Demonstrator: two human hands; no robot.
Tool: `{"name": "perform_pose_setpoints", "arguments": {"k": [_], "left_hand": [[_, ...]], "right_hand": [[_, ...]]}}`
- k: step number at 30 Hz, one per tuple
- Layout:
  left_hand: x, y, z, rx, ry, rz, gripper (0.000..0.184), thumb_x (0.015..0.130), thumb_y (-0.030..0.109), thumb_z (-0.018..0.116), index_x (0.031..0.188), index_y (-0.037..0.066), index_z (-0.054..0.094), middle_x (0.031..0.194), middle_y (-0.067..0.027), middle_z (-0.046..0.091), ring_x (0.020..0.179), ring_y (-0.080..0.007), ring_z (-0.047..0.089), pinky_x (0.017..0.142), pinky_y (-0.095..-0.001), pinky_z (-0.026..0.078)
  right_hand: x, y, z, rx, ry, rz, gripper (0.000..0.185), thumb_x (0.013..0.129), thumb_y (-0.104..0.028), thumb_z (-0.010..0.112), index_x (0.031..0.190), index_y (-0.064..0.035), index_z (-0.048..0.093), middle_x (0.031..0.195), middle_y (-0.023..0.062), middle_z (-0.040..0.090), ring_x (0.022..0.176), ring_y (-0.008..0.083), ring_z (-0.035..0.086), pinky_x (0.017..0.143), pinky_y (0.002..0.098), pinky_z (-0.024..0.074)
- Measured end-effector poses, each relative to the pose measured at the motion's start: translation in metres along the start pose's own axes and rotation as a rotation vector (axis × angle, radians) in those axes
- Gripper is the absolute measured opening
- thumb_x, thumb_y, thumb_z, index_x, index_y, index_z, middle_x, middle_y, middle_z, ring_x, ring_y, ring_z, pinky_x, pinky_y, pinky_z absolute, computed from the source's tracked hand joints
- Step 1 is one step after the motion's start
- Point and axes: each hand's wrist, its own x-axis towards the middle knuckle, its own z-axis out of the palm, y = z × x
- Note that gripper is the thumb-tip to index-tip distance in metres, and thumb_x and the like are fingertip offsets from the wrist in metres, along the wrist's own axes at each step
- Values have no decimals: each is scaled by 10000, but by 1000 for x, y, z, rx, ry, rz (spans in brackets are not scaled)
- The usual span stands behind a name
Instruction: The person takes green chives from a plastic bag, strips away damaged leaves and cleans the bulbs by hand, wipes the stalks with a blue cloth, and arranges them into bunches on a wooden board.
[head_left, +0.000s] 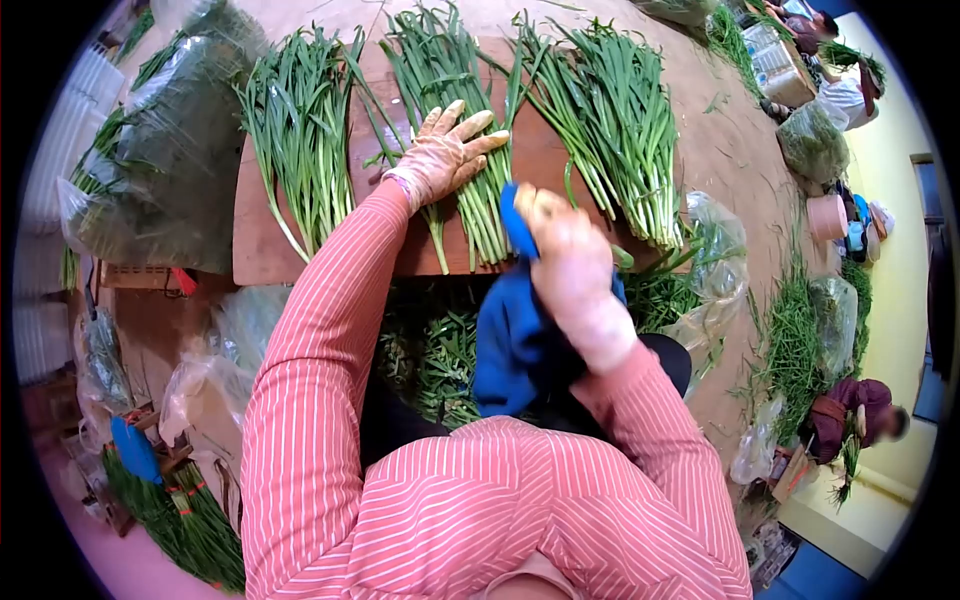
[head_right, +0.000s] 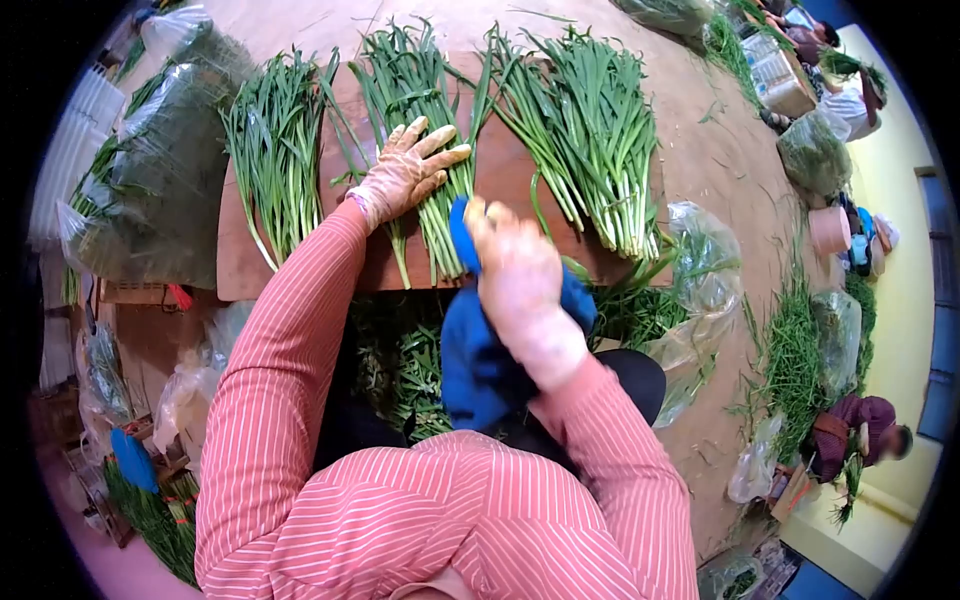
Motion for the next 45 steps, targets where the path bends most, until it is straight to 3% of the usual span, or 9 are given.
{"name": "perform_pose_setpoints", "arguments": {"k": [5, 9, 13, 17, 21, 32, 36, 40, 45], "left_hand": [[1, 0, 1, 23, -14, 15, 434, 914, 267, 459, 1346, 296, 427, 1443, -76, 343, 1320, -399, 278, 1081, -509, 229], [4, -1, -2, 9, -94, -19, 427, 920, 250, 454, 1343, 304, 431, 1450, -75, 334, 1326, -408, 264, 1083, -511, 219], [-6, 40, -32, -79, 136, -347, 418, 894, 235, 543, 1304, 290, 488, 1447, -120, 337, 1332, -415, 245, 1095, -497, 210], [-16, 117, -36, 80, 117, -1008, 1073, 681, 686, 631, 1462, 109, 173, 1435, -301, 203, 1285, -449, 270, 1050, -504, 277], [-9, 151, -47, -62, -276, -1188, 1274, 596, 660, 720, 1474, 102, -14, 1452, -327, 130, 1195, -427, 401, 949, -470, 402], [-50, 106, -9, -53, -10, -1233, 978, 734, -11, 559, 1446, 34, -109, 1090, -194, 456, 832, -323, 608, 587, -362, 536], [-52, 101, -22, -489, 199, -1278, 973, 717, -41, 564, 1472, 106, -32, 1151, -182, 491, 780, -331, 608, 598, -368, 554], [-57, 93, -38, -2014, 389, -705, 369, 818, 21, 509, 1186, 18, 489, 975, -113, 612, 667, -162, 605, 582, -363, 559], [-50, 111, -39, -2112, 342, -1099, 314, 906, 283, 534, 1128, 61, 535, 986, -112, 636, 755, -304, 633, 687, -382, 542]], "right_hand": [[-23, -25, 61, -412, -149, -107, 355, 796, -108, 509, 1145, -162, 532, 956, 67, 600, 720, 170, 584, 556, 297, 475], [-124, -37, 32, 152, -706, -170, 418, 762, -63, 520, 1171, -148, 542, 1031, 90, 596, 773, 247, 591, 618, 361, 497], [-129, -30, 8, 166, -406, -85, 393, 794, -93, 520, 1183, -150, 529, 962, 52, 610, 776, 216, 608, 585, 352, 502], [-121, -23, 23, 210, -336, -35, 370, 790, -66, 515, 1154, -126, 554, 930, 64, 605, 776, 236, 611, 592, 356, 505], [-122, -28, 29, 201, -411, -76, 352, 807, -82, 513, 1151, -142, 556, 915, 63, 604, 792, 237, 617, 601, 358, 507], [-124, -23, 33, 266, -288, -49, 425, 770, -51, 532, 1185, -143, 547, 919, 60, 598, 767, 245, 602, 627, 377, 499], [-123, -20, 28, 297, -279, -36, 445, 750, -46, 546, 1186, -136, 543, 921, 65, 599, 768, 254, 602, 633, 381, 499], [-119, -21, 26, 313, -257, -24, 468, 732, -37, 557, 1190, -133, 541, 929, 71, 602, 771, 266, 601, 644, 386, 500], [-121, -19, 28, 347, -263, -16, 471, 733, -30, 552, 1191, -139, 545, 953, 72, 608, 769, 272, 600, 651, 394, 501]]}}
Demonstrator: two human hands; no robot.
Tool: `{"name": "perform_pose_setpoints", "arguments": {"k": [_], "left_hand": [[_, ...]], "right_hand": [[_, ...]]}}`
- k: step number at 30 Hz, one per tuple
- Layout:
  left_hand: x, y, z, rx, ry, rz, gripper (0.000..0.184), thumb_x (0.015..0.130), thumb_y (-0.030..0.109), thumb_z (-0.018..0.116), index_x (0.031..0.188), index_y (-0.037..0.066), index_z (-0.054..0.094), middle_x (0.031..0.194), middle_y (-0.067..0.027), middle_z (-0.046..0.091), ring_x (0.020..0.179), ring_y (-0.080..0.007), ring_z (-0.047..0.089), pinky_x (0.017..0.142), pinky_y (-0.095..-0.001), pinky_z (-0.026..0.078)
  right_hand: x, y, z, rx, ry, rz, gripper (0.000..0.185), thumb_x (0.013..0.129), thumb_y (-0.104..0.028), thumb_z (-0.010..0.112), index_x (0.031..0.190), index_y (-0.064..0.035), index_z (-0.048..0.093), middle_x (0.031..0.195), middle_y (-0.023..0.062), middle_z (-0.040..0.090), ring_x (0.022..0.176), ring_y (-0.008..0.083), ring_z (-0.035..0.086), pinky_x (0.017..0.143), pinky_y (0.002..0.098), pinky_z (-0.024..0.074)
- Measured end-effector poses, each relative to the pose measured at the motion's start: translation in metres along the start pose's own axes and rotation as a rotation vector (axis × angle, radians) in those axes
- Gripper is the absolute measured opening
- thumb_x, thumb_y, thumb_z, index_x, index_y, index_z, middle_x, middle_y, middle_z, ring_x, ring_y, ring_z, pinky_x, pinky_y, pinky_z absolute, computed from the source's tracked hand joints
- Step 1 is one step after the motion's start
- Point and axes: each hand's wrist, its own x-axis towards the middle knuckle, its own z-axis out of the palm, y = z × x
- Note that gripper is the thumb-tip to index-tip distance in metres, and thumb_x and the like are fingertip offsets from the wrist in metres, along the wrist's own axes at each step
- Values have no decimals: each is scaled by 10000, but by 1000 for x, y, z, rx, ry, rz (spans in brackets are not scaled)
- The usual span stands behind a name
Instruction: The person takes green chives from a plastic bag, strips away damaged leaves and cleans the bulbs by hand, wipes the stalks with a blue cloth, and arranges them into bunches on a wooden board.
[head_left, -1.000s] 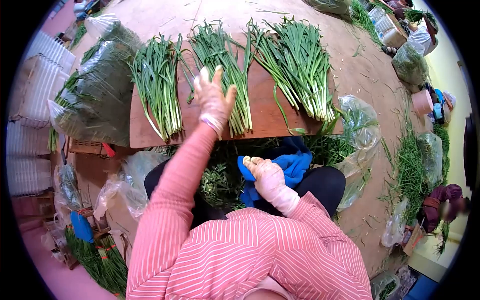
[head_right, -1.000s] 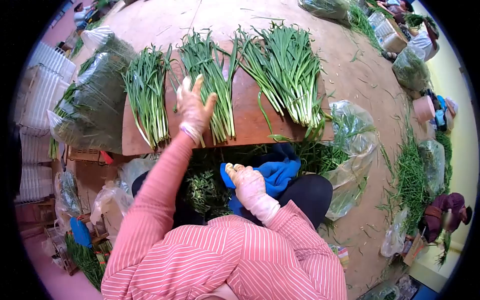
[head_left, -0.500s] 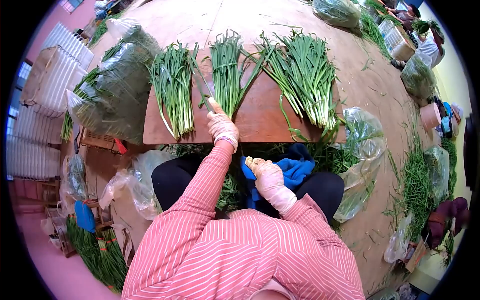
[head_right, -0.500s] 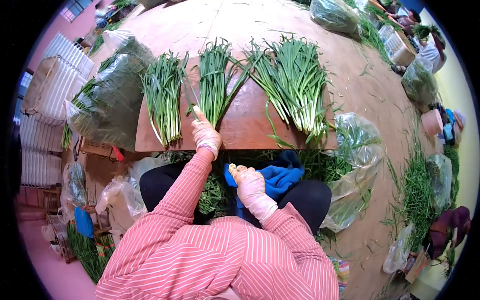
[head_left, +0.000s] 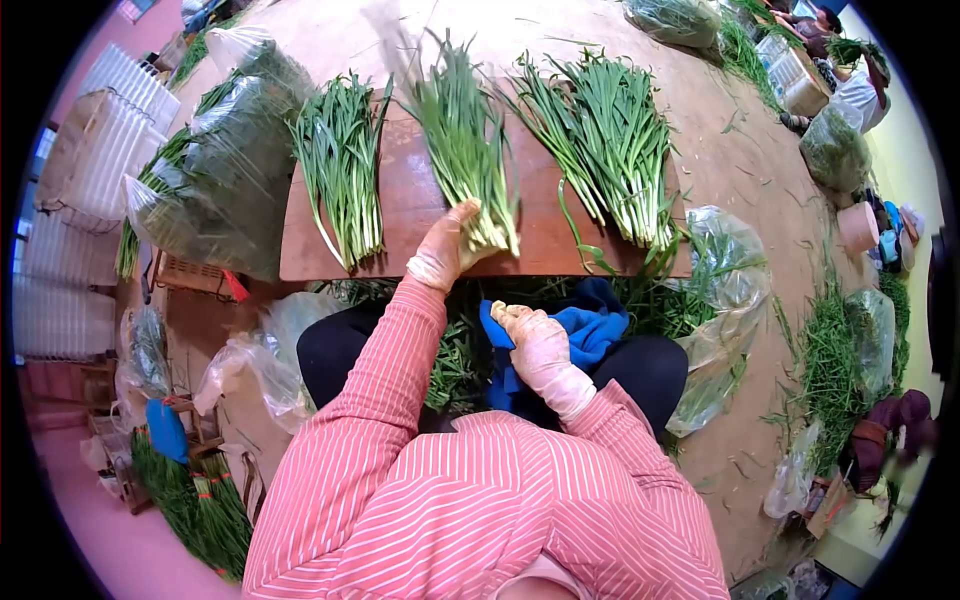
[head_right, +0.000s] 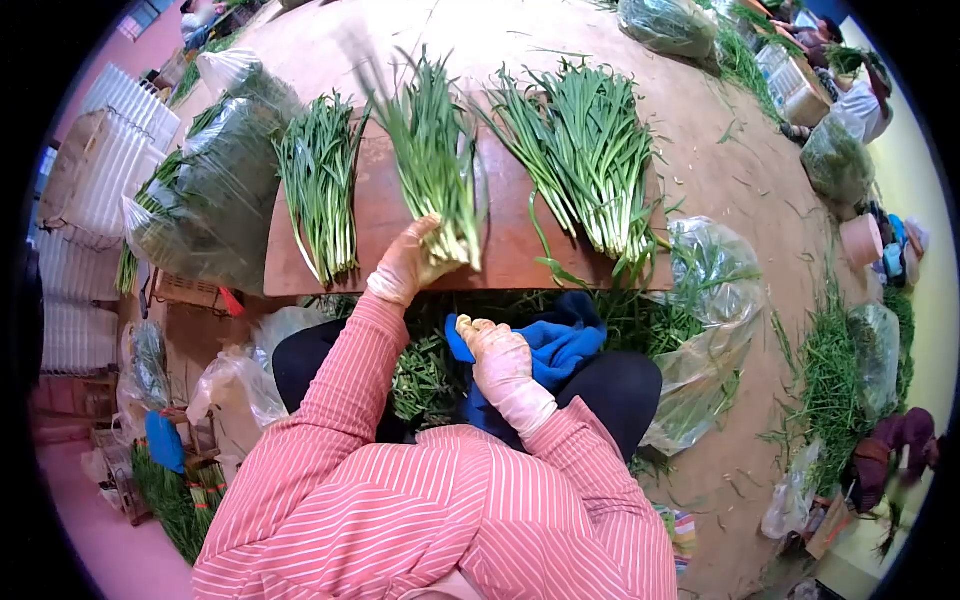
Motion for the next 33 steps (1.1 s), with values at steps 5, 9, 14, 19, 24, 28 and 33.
{"name": "perform_pose_setpoints", "arguments": {"k": [5, 9, 14, 19, 24, 28, 33], "left_hand": [[-10, 18, -33, 1040, 138, -194, 533, 894, 553, 484, 854, 38, 616, 695, -48, 601, 515, -155, 572, 559, -329, 492], [-11, 55, -24, 1543, 294, 688, 374, 864, 411, 590, 883, 40, 639, 852, -139, 653, 768, -287, 622, 700, -358, 494], [66, 53, -28, 1999, -186, 988, 377, 872, 307, 570, 1244, 254, 541, 1390, -66, 435, 1302, -342, 352, 1075, -466, 268], [91, 46, -39, 2100, -282, 931, 501, 873, 343, 512, 1361, 318, 405, 1479, -69, 285, 1337, -412, 246, 1098, -500, 203], [79, 53, -45, 2077, -314, 959, 519, 906, 222, 474, 1402, 293, 340, 1471, -128, 278, 1318, -443, 260, 1105, -483, 209], [82, 57, -49, 2118, -384, 1003, 541, 913, 216, 459, 1423, 268, 288, 1464, -148, 279, 1317, -449, 253, 1103, -496, 216], [82, 56, -49, 2068, -426, 1037, 565, 892, 193, 495, 1417, 275, 303, 1467, -138, 279, 1323, -447, 247, 1100, -502, 222]], "right_hand": [[-5, 2, -18, 188, 4, 0, 437, 734, -51, 586, 1164, -129, 577, 1079, 89, 616, 879, 268, 608, 745, 375, 501], [5, 9, -50, 360, 129, -6, 477, 707, -21, 606, 1175, -108, 579, 1139, 101, 603, 1065, 264, 561, 945, 343, 429], [80, -19, -104, 85, 433, 15, 488, 689, -2, 618, 1162, -120, 586, 1085, 77, 612, 965, 267, 597, 831, 356, 477], [149, -13, -13, -585, 14, -7, 487, 799, -62, 512, 1270, -183, 492, 1279, 66, 516, 799, 198, 592, 614, 344, 492], [77, -23, 1, -509, -339, 70, 378, 827, -105, 536, 1201, -157, 534, 1203, 80, 521, 784, 199, 599, 619, 322, 502], [43, -23, -50, -488, -376, -65, 495, 766, -82, 573, 1250, -156, 500, 1054, 57, 543, 729, 204, 594, 569, 331, 505], [134, -20, -69, -465, 125, 38, 444, 775, -81, 553, 1214, -135, 512, 964, 36, 567, 714, 197, 580, 562, 330, 492]]}}
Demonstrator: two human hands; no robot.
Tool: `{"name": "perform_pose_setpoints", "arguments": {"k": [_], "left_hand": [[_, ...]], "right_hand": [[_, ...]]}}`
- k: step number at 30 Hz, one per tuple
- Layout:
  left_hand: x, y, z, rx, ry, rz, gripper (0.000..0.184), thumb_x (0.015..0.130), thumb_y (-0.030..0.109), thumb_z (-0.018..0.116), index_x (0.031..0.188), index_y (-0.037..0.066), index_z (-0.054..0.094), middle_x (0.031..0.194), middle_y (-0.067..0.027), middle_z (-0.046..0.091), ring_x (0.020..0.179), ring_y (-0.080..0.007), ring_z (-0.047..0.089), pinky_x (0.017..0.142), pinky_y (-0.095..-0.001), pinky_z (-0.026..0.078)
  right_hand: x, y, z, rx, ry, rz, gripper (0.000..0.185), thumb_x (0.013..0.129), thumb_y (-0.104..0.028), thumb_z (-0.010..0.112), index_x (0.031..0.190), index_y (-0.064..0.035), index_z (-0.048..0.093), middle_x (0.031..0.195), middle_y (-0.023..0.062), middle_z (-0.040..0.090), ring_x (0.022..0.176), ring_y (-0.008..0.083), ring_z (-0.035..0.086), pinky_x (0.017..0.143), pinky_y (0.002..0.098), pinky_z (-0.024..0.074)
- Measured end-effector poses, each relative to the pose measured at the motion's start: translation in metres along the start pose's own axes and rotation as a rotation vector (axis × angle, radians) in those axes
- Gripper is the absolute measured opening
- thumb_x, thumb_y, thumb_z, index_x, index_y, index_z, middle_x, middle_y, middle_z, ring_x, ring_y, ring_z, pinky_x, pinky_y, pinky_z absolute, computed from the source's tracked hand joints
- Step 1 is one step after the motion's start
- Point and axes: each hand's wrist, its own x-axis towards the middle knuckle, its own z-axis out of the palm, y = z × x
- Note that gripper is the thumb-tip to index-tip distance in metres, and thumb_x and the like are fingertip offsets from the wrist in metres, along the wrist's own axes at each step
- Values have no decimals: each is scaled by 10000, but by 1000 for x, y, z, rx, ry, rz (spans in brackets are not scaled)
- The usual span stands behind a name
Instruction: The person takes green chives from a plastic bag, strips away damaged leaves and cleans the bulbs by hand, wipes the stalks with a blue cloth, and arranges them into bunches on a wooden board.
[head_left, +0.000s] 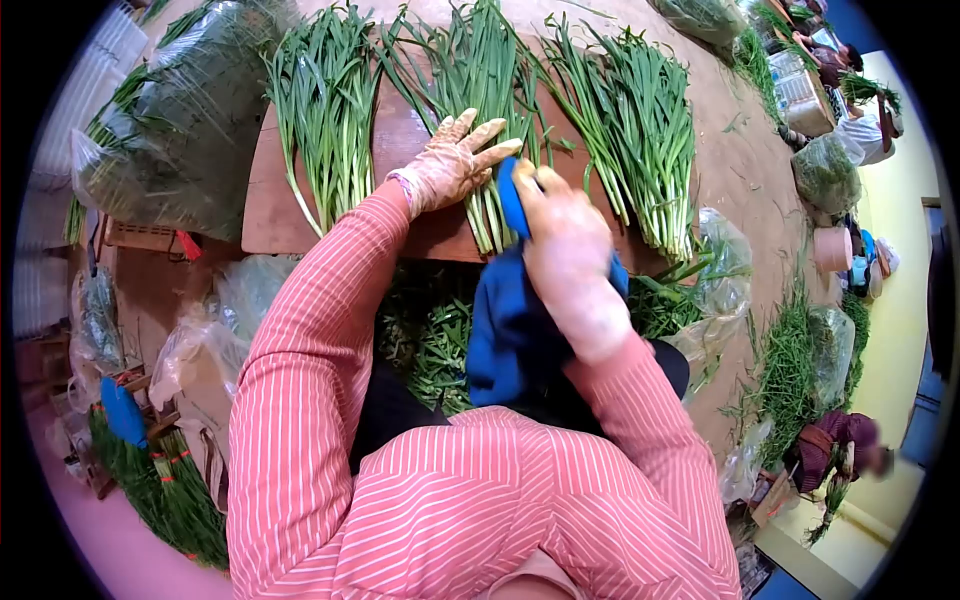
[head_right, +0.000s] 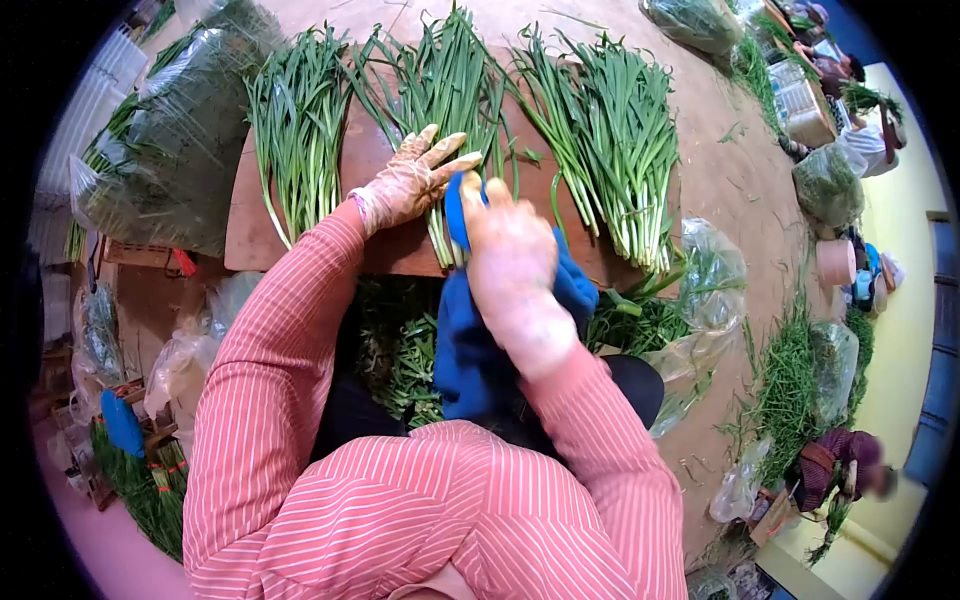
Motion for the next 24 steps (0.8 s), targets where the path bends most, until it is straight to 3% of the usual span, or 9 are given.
{"name": "perform_pose_setpoints", "arguments": {"k": [3, 7, 9, 13, 15, 18, 19, 21, 24], "left_hand": [[0, -3, 0, 19, -21, 13, 569, 877, 175, 511, 1406, 283, 329, 1470, -130, 278, 1324, -443, 251, 1104, -497, 221], [-1, -1, 0, 15, -19, 6, 547, 882, 168, 504, 1392, 300, 354, 1479, -117, 269, 1333, -430, 243, 1110, -489, 213], [-2, -1, 0, -3, -16, -1, 532, 892, 179, 497, 1390, 305, 357, 1474, -114, 278, 1334, -428, 241, 1111, -488, 211], [1, 0, 1, 17, -33, -19, 517, 899, 196, 482, 1389, 306, 357, 1468, -115, 289, 1332, -429, 242, 1109, -489, 211], [6, 7, -5, 23, -63, -33, 515, 899, 208, 484, 1390, 301, 359, 1475, -109, 280, 1333, -431, 240, 1102, -503, 208], [13, 14, -1, 51, 21, -25, 516, 894, 236, 490, 1386, 319, 362, 1482, -103, 271, 1345, -424, 224, 1093, -532, 190], [13, 16, 4, 82, -50, -73, 518, 894, 239, 486, 1387, 331, 357, 1486, -94, 265, 1351, -421, 214, 1094, -534, 187], [14, 15, 1, 85, -74, -39, 512, 899, 235, 480, 1385, 340, 358, 1487, -88, 263, 1352, -418, 214, 1092, -539, 189], [13, 12, 3, 85, -56, -26, 504, 903, 236, 474, 1382, 344, 362, 1484, -83, 268, 1354, -413, 210, 1093, -539, 188]], "right_hand": [[1, -18, 69, -303, -182, -50, 429, 837, -100, 510, 1263, -142, 485, 1120, 87, 556, 767, 169, 598, 576, 304, 494], [-72, -33, 42, -193, -428, -126, 426, 852, -120, 502, 1275, -147, 471, 1201, 121, 523, 807, 179, 600, 625, 327, 509], [-93, -24, 26, 88, -769, -166, 441, 852, -107, 497, 1287, -152, 447, 1205, 86, 525, 803, 200, 601, 639, 353, 518], [-57, 13, -8, 127, -88, -40, 548, 743, -65, 564, 1274, -129, 443, 957, 30, 568, 732, 211, 595, 576, 348, 509], [-17, 21, 5, -29, 83, 34, 496, 752, -55, 551, 1238, -116, 472, 917, 32, 577, 715, 195, 594, 540, 347, 497], [10, 13, 55, -221, -117, -1, 413, 805, -61, 499, 1214, -115, 495, 920, 51, 574, 728, 188, 598, 532, 332, 497], [-2, -3, 78, -210, -235, -13, 437, 820, -83, 501, 1254, -115, 472, 1017, 82, 569, 731, 173, 596, 542, 301, 496], [-39, -27, 75, -286, -165, -33, 462, 823, -96, 512, 1282, -111, 457, 1191, 134, 529, 745, 172, 596, 582, 299, 510], [-105, -34, 56, -71, -491, -81, 525, 786, -118, 566, 1297, -100, 448, 1326, 150, 454, 829, 235, 613, 649, 349, 530]]}}
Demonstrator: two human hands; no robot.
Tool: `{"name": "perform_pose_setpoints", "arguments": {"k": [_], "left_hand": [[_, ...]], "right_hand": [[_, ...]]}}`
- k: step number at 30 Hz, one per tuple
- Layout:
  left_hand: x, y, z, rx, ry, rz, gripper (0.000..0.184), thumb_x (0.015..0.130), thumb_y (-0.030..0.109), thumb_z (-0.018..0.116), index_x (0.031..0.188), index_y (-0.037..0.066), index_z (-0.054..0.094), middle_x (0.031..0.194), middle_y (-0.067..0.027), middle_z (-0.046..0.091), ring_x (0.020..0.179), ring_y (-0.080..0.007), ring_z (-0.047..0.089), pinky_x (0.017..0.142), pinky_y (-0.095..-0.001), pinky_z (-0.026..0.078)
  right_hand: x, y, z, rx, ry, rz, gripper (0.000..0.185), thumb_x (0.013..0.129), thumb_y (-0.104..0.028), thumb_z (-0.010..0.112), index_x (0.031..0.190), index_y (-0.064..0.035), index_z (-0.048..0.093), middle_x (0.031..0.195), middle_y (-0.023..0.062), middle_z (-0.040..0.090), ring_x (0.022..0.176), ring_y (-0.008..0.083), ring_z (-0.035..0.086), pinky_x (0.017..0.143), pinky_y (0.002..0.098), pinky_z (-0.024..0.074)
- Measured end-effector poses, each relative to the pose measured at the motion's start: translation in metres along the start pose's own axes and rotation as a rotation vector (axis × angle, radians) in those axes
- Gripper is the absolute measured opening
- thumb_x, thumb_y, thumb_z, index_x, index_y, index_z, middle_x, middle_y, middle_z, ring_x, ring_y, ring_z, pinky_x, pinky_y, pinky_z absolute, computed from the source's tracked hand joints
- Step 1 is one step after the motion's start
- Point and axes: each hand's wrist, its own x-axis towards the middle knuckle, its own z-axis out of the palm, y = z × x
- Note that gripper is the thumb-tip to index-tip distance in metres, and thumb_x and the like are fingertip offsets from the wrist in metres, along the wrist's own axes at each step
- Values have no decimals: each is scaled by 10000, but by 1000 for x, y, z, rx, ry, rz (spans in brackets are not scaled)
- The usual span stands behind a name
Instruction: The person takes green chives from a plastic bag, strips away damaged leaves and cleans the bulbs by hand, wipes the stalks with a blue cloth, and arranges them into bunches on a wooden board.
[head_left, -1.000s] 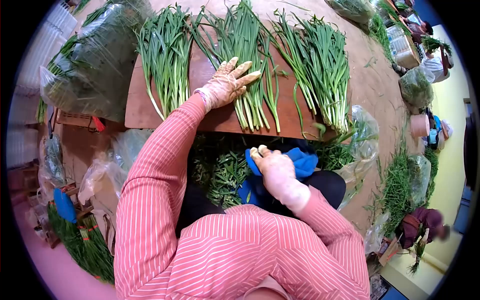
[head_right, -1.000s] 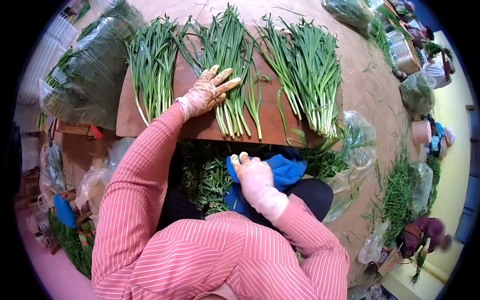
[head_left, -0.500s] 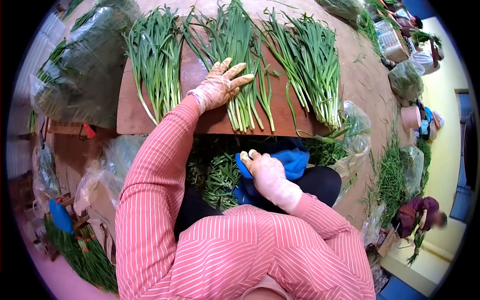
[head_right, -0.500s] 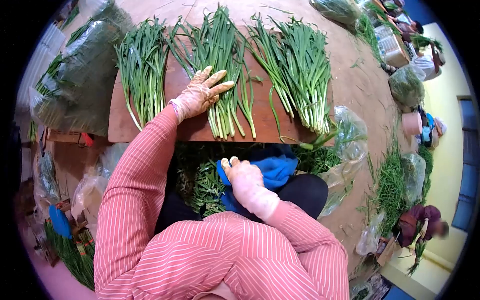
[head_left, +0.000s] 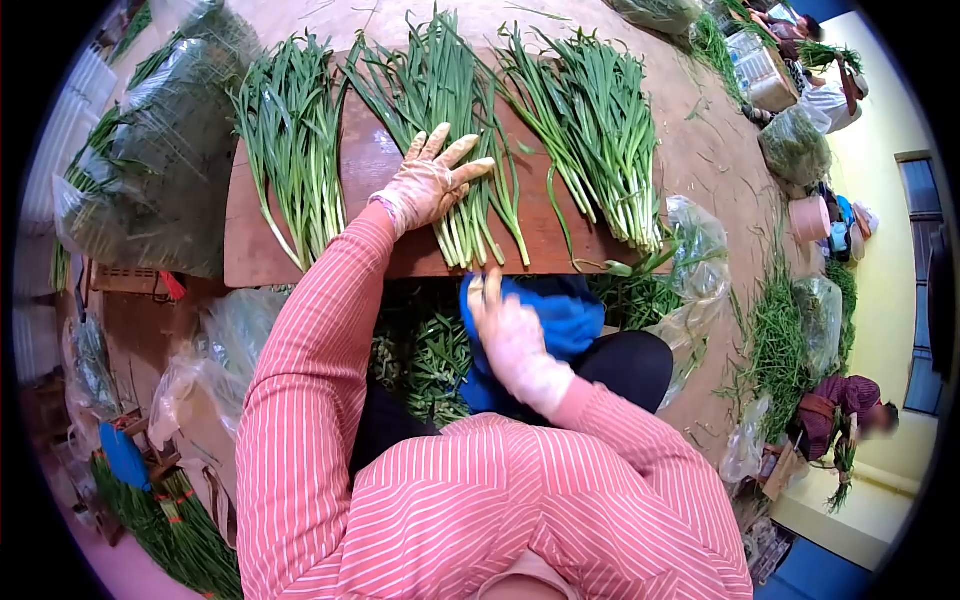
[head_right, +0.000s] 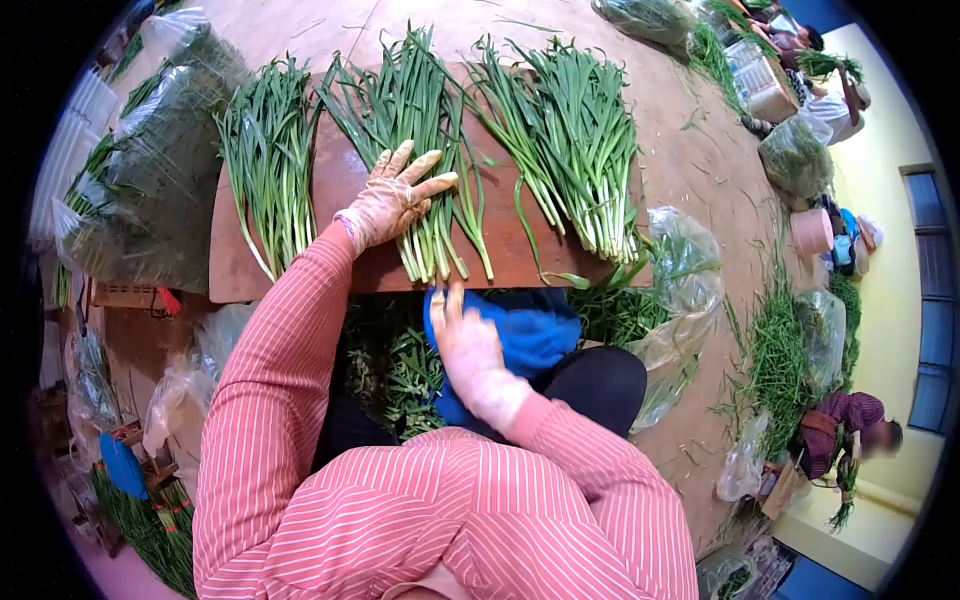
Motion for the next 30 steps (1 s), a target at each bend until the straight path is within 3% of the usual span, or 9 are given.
{"name": "perform_pose_setpoints", "arguments": {"k": [3, 4, 8, 9, 11, 15, 23, 27, 30], "left_hand": [[2, 3, -12, -46, -85, -41, 474, 918, 255, 477, 1374, 344, 381, 1503, -50, 235, 1384, -382, 153, 1116, -519, 147], [3, 0, -14, -53, -73, -44, 476, 920, 257, 479, 1377, 340, 378, 1506, -56, 227, 1378, -390, 158, 1117, -522, 142], [-6, -7, -54, -240, 418, -168, 410, 877, 75, 520, 1276, 169, 524, 1308, -134, 511, 1221, -322, 459, 1051, -379, 342], [-13, -9, -63, -366, 520, -199, 348, 891, 74, 506, 1236, 95, 550, 1237, -132, 568, 1152, -302, 525, 999, -353, 399], [-31, -2, -78, -424, 593, -328, 326, 913, 75, 488, 1232, 51, 546, 1189, -137, 596, 1116, -253, 559, 964, -314, 420], [-67, 22, -86, -898, 585, -573, 324, 950, 84, 458, 1258, 0, 516, 1142, -93, 614, 1064, -153, 566, 935, -251, 418], [-99, 54, -56, -1643, 380, -843, 367, 949, 297, 515, 1199, 30, 548, 1030, -101, 651, 822, -130, 606, 743, -248, 480], [-96, 67, -50, -1974, -129, -859, 474, 856, 468, 613, 1105, 69, 555, 872, -52, 636, 755, -159, 618, 659, -302, 511], [-91, 86, -39, -2273, 54, -770, 495, 850, 435, 628, 1124, 32, 543, 1039, -133, 619, 923, -235, 623, 797, -386, 524]], "right_hand": [[-54, 17, -14, 291, -565, -418, 556, 749, -250, 656, 1259, -112, 481, 1367, 121, 430, 930, 331, 612, 795, 409, 517], [-57, 29, -15, 402, -379, -442, 626, 754, -385, 653, 1288, -117, 468, 1281, 108, 499, 946, 349, 604, 827, 489, 486], [13, 70, -34, 440, 470, 166, 707, 798, -551, 571, 1217, 12, 486, 807, 128, 626, 690, 277, 612, 621, 371, 509], [32, 71, -50, 84, 335, 370, 879, 767, -662, 531, 1256, 62, 432, 813, 128, 624, 643, 239, 604, 611, 341, 510], [74, 76, -24, 399, 157, 437, 1178, 633, -793, 544, 1355, 99, 281, 923, 151, 617, 735, 261, 614, 673, 364, 514], [106, 11, -58, 281, 33, 498, 1205, 646, -688, 652, 1428, 47, 103, 1193, 178, 507, 1099, 280, 508, 816, 367, 483], [121, 11, -21, 497, 89, 598, 716, 867, -126, 544, 1443, -3, 135, 918, 123, 631, 799, 207, 669, 652, 349, 559], [62, 19, -36, 1773, -11, 90, 491, 803, -79, 560, 1269, -4, 426, 954, 99, 623, 858, 169, 631, 737, 296, 534], [17, 11, -28, 2254, -299, -23, 326, 843, -151, 600, 1120, -5, 509, 919, 59, 621, 747, 138, 617, 666, 249, 530]]}}
